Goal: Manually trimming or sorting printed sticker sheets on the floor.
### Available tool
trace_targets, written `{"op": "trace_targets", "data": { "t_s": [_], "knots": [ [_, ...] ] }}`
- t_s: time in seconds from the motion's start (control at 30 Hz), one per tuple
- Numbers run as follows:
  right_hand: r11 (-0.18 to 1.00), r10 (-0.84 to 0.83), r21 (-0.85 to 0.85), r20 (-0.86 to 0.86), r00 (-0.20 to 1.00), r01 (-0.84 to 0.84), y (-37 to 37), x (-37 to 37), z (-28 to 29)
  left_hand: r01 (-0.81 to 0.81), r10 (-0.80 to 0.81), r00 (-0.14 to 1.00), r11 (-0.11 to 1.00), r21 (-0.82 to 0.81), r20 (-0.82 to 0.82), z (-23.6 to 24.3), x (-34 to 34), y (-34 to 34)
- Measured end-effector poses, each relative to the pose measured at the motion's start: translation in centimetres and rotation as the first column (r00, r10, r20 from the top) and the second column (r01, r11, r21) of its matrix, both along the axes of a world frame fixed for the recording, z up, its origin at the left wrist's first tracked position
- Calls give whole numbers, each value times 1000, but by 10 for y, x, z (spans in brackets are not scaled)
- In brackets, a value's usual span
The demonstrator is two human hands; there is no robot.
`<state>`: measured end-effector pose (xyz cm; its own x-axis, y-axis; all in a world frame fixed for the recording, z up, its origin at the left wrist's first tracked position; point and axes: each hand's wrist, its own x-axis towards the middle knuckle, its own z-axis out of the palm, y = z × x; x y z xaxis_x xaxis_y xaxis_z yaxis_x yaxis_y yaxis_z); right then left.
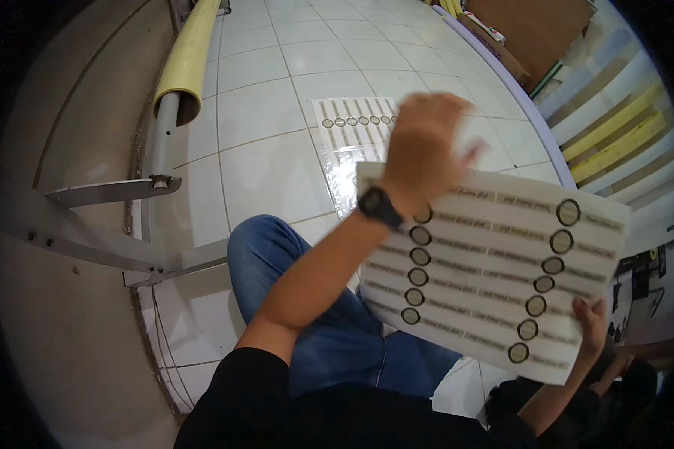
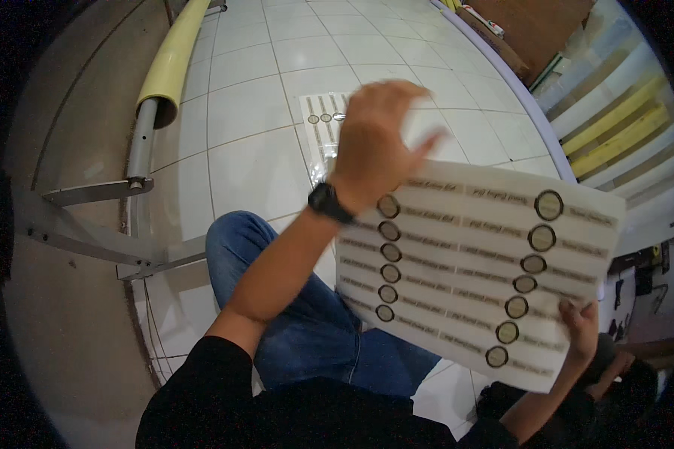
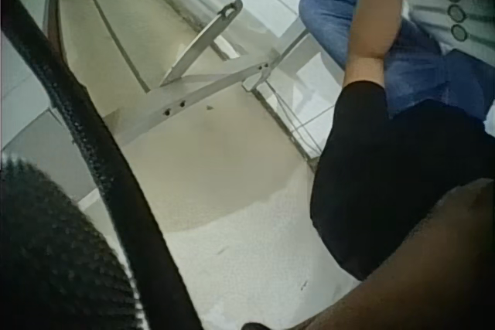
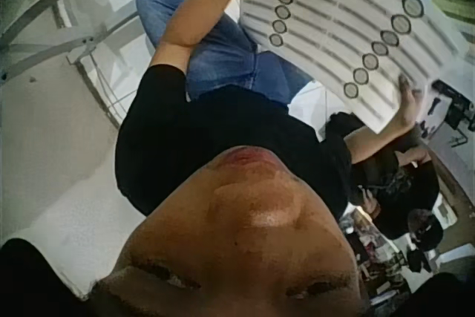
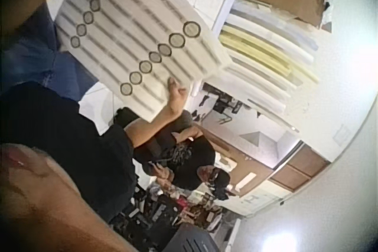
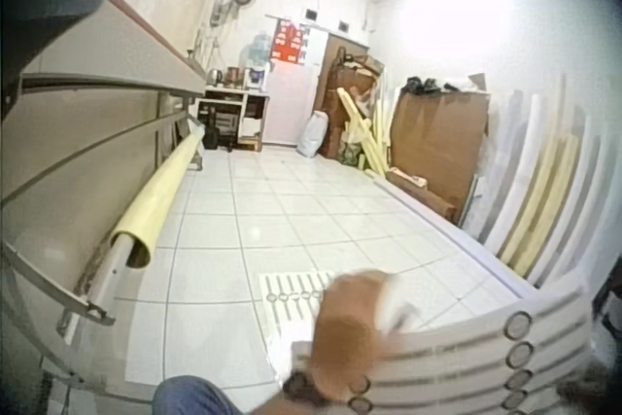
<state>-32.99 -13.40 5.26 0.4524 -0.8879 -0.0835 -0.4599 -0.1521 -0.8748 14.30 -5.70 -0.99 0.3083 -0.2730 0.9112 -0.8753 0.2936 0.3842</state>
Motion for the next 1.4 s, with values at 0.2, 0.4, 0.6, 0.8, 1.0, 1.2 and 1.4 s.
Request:
{"op": "trace_targets", "data": {
  "t_s": [0.2, 0.4, 0.6, 0.8, 1.0, 1.2, 1.4],
  "knots": [
    [993, -120, 59, 340, 933, 106, -38, 13, -64, 11, 207, 960, 642, 767, -186, -251, 98, -42],
    [958, -280, 201, 498, 821, 205, -47, 34, -96, 100, -245, 963, -49, 994, -109, -253, 31, -50],
    [912, -374, 366, 554, 744, 186, -72, 83, -152, 23, 14, 1000, 113, 993, -24, -310, 78, -51],
    [842, -441, 520, 513, 737, 141, -112, 81, -190, -36, 221, 975, 216, 976, -13, -322, 78, -71],
    [863, -392, 475, 419, 819, 170, -79, 90, -176, -130, 304, 952, 311, 942, 31, -333, 89, -86],
    [882, -252, 466, 344, 905, 69, -62, 84, -171, -100, 222, 975, 519, 849, -21, -332, 105, -97],
    [869, -226, 495, 407, 885, -6, -61, 77, -178, 324, 191, 812, 639, 698, -551, -323, 120, -102]
  ]
}}
